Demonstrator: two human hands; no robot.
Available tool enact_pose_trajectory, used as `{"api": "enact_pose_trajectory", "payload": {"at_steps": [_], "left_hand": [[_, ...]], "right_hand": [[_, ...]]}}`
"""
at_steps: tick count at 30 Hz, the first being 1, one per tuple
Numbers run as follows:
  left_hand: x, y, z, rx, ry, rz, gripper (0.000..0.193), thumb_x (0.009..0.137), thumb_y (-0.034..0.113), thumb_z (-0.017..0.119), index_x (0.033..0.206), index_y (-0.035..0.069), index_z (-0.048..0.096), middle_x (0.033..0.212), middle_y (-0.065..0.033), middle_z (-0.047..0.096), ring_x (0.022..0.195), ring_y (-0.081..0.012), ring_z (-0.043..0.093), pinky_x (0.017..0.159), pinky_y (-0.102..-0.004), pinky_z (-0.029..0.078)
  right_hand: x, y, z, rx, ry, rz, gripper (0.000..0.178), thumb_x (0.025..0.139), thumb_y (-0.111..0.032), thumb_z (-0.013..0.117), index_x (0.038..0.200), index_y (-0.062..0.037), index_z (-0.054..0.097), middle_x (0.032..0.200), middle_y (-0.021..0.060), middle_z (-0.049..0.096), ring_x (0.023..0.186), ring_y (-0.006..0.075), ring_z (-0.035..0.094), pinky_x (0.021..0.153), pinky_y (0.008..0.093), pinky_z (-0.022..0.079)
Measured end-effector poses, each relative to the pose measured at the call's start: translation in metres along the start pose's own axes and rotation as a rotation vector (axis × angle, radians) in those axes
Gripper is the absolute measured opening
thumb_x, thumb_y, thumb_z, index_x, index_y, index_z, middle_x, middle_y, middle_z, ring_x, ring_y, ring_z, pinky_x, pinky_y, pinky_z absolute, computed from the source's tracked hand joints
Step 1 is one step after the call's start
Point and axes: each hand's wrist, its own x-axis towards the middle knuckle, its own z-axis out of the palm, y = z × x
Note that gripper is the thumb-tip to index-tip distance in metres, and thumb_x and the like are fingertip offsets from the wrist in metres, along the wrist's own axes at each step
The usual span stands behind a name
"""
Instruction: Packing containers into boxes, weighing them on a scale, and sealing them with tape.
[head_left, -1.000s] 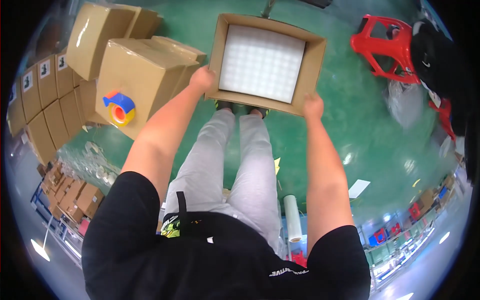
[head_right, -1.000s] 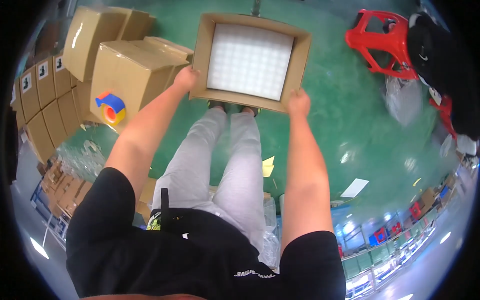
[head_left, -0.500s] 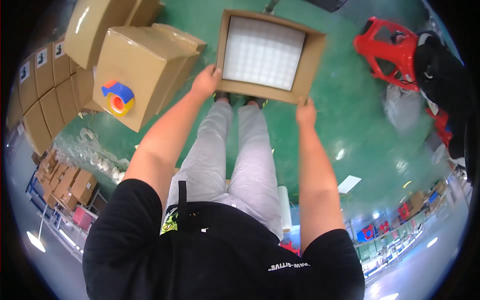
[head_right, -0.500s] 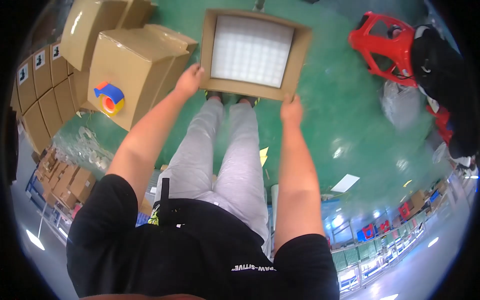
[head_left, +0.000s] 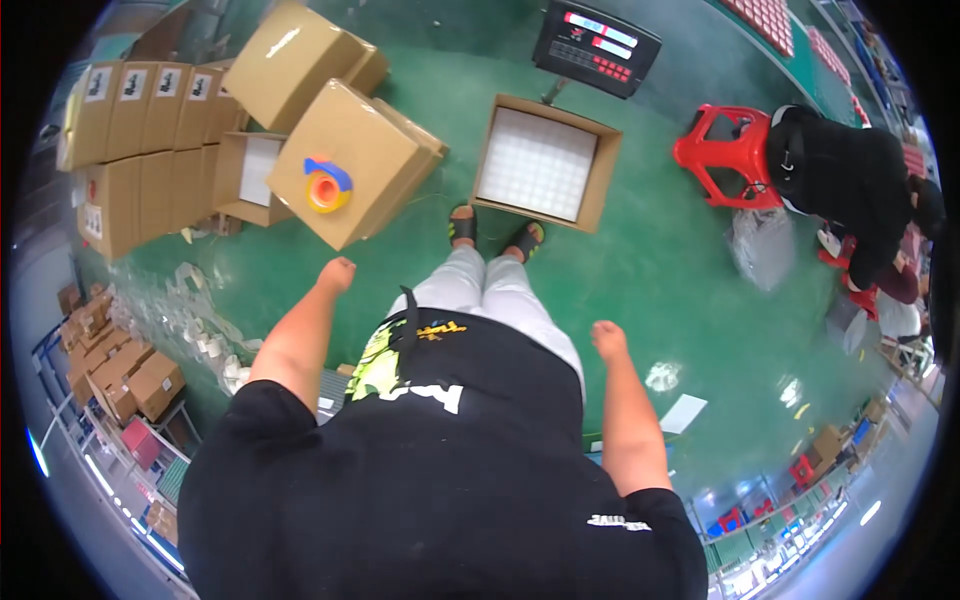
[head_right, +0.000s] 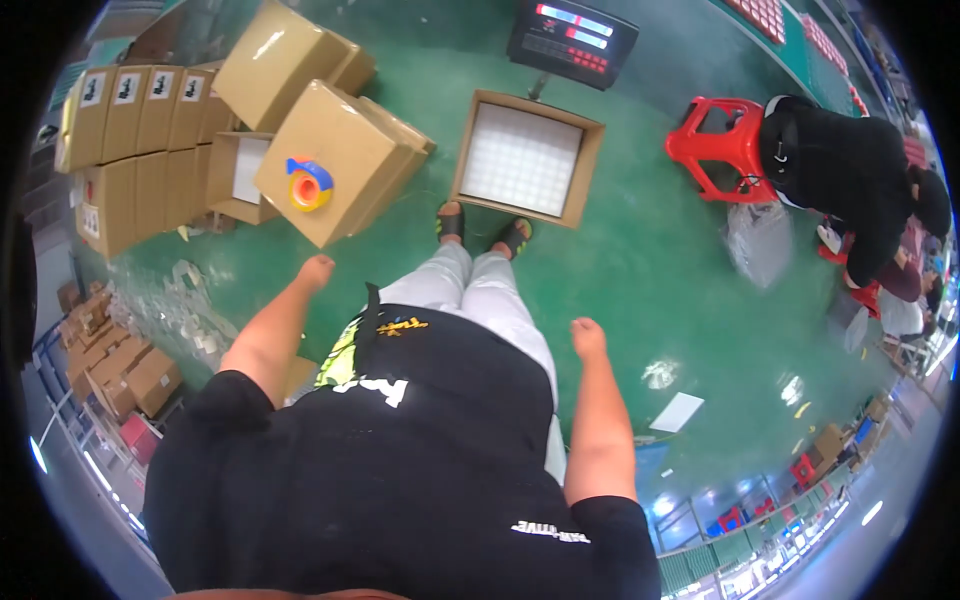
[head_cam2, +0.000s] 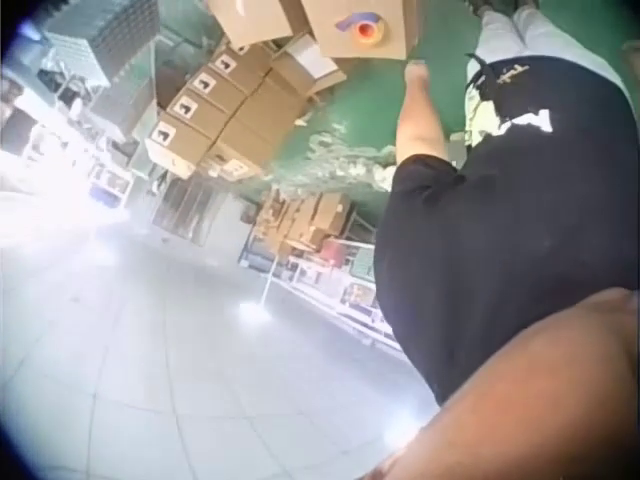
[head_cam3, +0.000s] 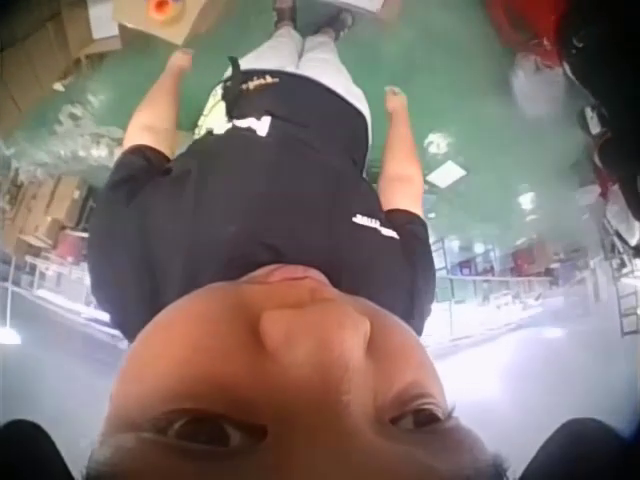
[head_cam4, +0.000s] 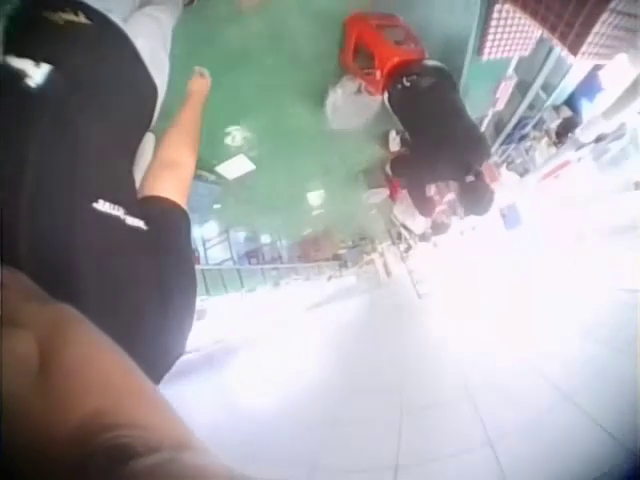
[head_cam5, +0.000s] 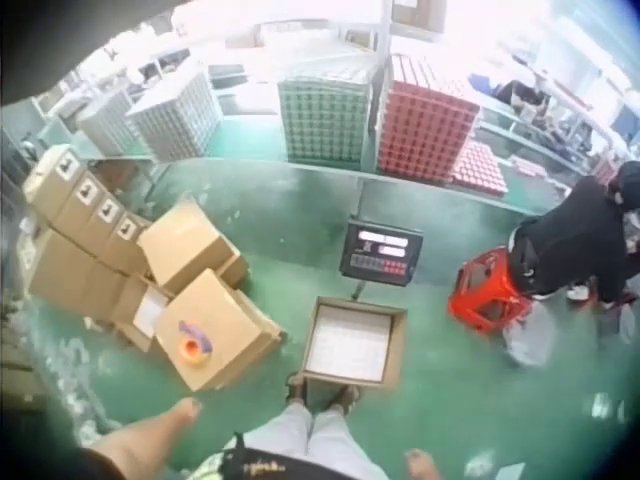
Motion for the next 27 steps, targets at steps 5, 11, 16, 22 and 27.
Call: {"api": "enact_pose_trajectory", "payload": {"at_steps": [5,11,16,22,27], "left_hand": [[0.027,-0.058,0.009,0.393,-0.073,0.06,0.032,0.085,0.027,0.051,0.101,0.003,0.063,0.104,-0.0202,0.062,0.1,-0.0336,0.058,0.088,-0.0391,0.044],[-0.021,0.085,-0.026,-0.147,0.026,0.271,0.035,0.087,0.028,0.051,0.107,0.002,0.06,0.106,-0.0181,0.062,0.102,-0.0298,0.058,0.088,-0.0371,0.044],[-0.038,0.144,-0.031,-0.24,-0.021,0.421,0.036,0.086,0.028,0.052,0.11,0.002,0.059,0.106,-0.017,0.062,0.102,-0.0291,0.058,0.088,-0.0364,0.044],[-0.025,0.116,-0.015,-0.093,0.015,0.28,0.034,0.084,0.027,0.054,0.107,0.003,0.061,0.105,-0.0184,0.062,0.1,-0.031,0.059,0.088,-0.0379,0.045],[-0.026,0.068,0.016,0.084,-0.07,0.093,0.033,0.084,0.028,0.054,0.103,0.003,0.062,0.106,-0.0188,0.062,0.101,-0.0326,0.058,0.089,-0.0381,0.044]], "right_hand": [[0.017,-0.008,-0.013,-0.317,0.035,-0.019,0.025,0.084,-0.025,0.056,0.093,-0.0033,0.064,0.084,0.0109,0.064,0.08,0.0217,0.061,0.071,0.0336,0.048],[0.001,-0.172,0.01,-0.007,0.04,-0.348,0.027,0.085,-0.022,0.056,0.102,-0.0015,0.06,0.085,0.0069,0.064,0.075,0.0148,0.059,0.07,0.0299,0.047],[-0.031,-0.25,0.006,0.071,-0.081,-0.442,0.03,0.086,-0.02,0.055,0.11,-0.0006,0.057,0.101,0.0099,0.063,0.087,0.0155,0.058,0.08,0.0295,0.046],[-0.008,-0.172,-0.036,-0.093,-0.055,-0.388,0.03,0.085,-0.022,0.057,0.105,-0.0004,0.06,0.098,0.0111,0.065,0.092,0.0182,0.06,0.082,0.0308,0.046],[0.04,-0.032,-0.106,-0.27,0.076,-0.162,0.023,0.082,-0.025,0.06,0.093,-0.0052,0.063,0.08,0.0064,0.064,0.073,0.0176,0.061,0.063,0.0322,0.049]]}}
